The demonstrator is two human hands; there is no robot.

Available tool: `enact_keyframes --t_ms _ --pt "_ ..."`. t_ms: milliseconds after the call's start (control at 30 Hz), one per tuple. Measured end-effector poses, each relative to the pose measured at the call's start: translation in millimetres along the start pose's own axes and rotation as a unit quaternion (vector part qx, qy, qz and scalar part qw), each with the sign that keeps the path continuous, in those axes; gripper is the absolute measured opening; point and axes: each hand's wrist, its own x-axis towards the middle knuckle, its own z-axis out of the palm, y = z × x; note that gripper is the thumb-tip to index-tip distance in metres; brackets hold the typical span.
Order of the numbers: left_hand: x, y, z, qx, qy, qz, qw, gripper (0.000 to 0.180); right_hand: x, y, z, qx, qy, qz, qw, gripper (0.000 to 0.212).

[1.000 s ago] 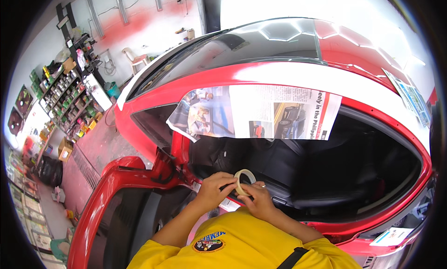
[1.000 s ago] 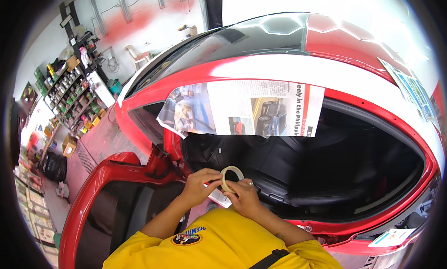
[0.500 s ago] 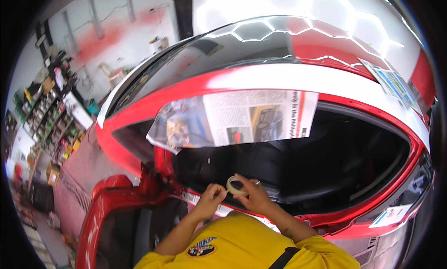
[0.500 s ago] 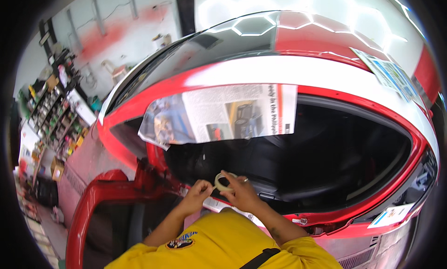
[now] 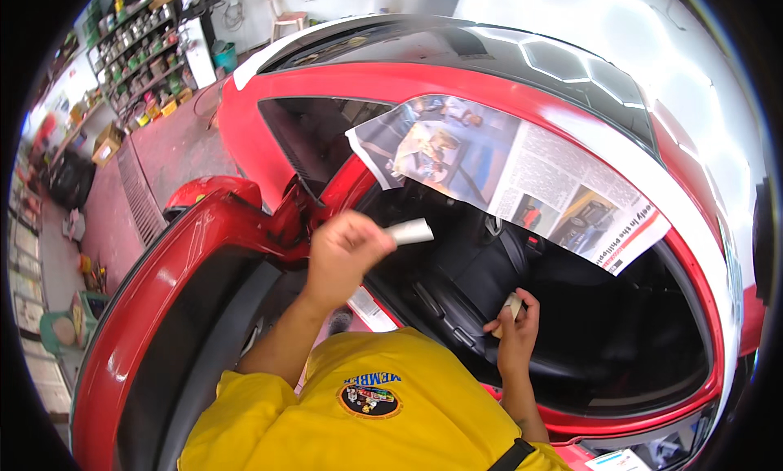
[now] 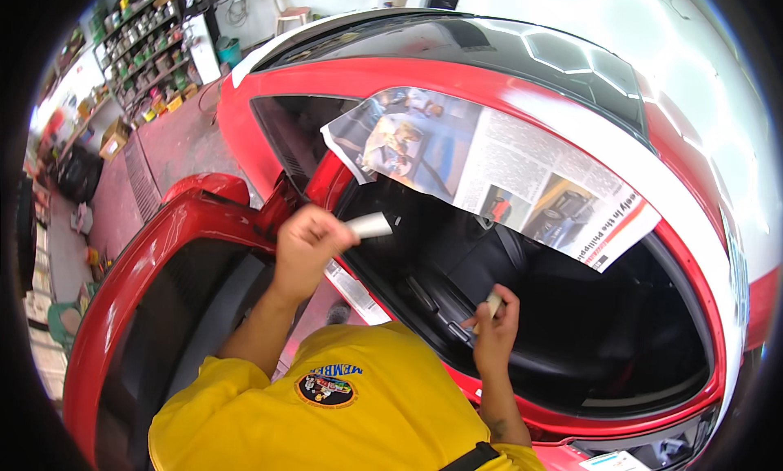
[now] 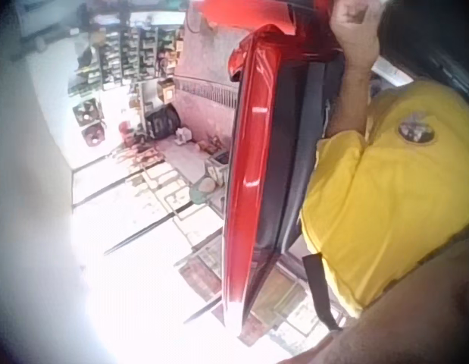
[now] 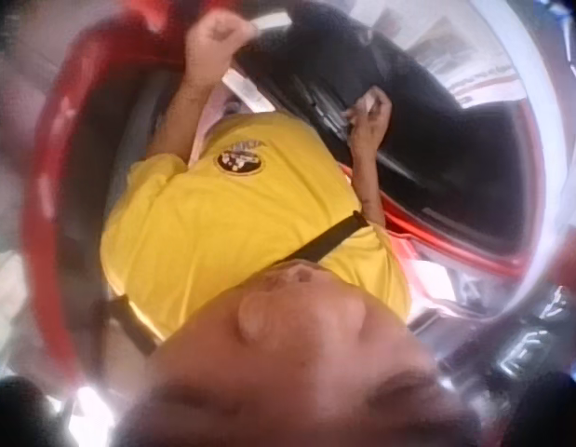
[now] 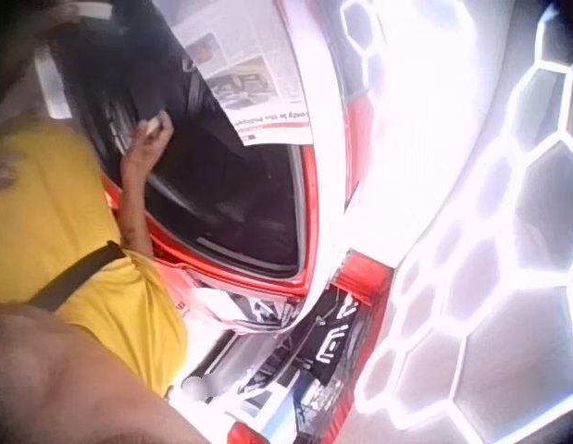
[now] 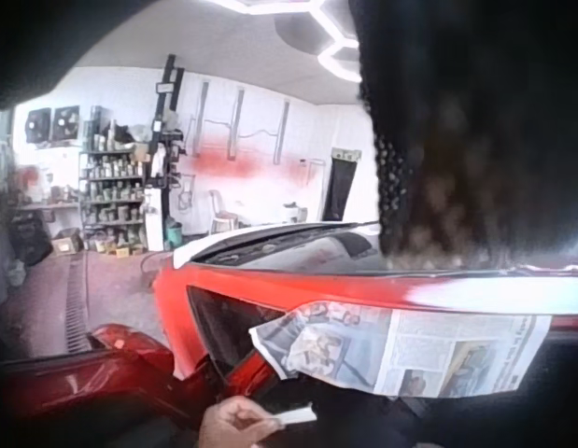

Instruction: The person places newspaper sheets over the window and roofline of a red car and secures them with masking tape. They smooth the paper against the surface and apply tape along the edges to hold the newspaper in place.

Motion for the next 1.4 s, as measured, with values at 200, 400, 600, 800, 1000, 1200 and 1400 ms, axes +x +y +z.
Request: enact_keyframes --t_ms 200,400,600,800,1000,1200,1400 --pt "58.3 1.9 11.0 -0.272 0.163 0.040 0.948 0.047 35.6 -185.8 109.5 -0.320 -0.139 -0.613 0.709 0.016" --pt "96.6 -20.0 26.9 -0.322 0.214 -0.001 0.922 0.026 160.4 -226.2 226.6 -0.595 -0.195 -0.698 0.347 0.015" --pt "118.5 -21.7 36.5 -0.246 0.169 -0.015 0.954 0.015 189.0 -208.0 241.5 -0.586 -0.201 -0.717 0.320 0.010" --pt "93.5 14.6 52.3 -0.189 0.189 0.061 0.962 0.013 186.6 -211.0 255.7 -0.592 -0.172 -0.733 0.289 0.011" --pt "132.8 -43.7 48.8 -0.282 0.209 0.061 0.934 0.013 185.8 -213.3 259.9 -0.603 -0.211 -0.693 0.336 0.018" --pt "133.6 -49.6 49.2 -0.294 0.177 0.069 0.937 0.011 192.7 -204.2 261.7 -0.612 -0.194 -0.678 0.358 0.023" --pt "140.2 -43.4 72.1 -0.179 0.264 0.055 0.946 0.015 194.9 -203.9 263.0 -0.628 -0.215 -0.644 0.381 0.023"
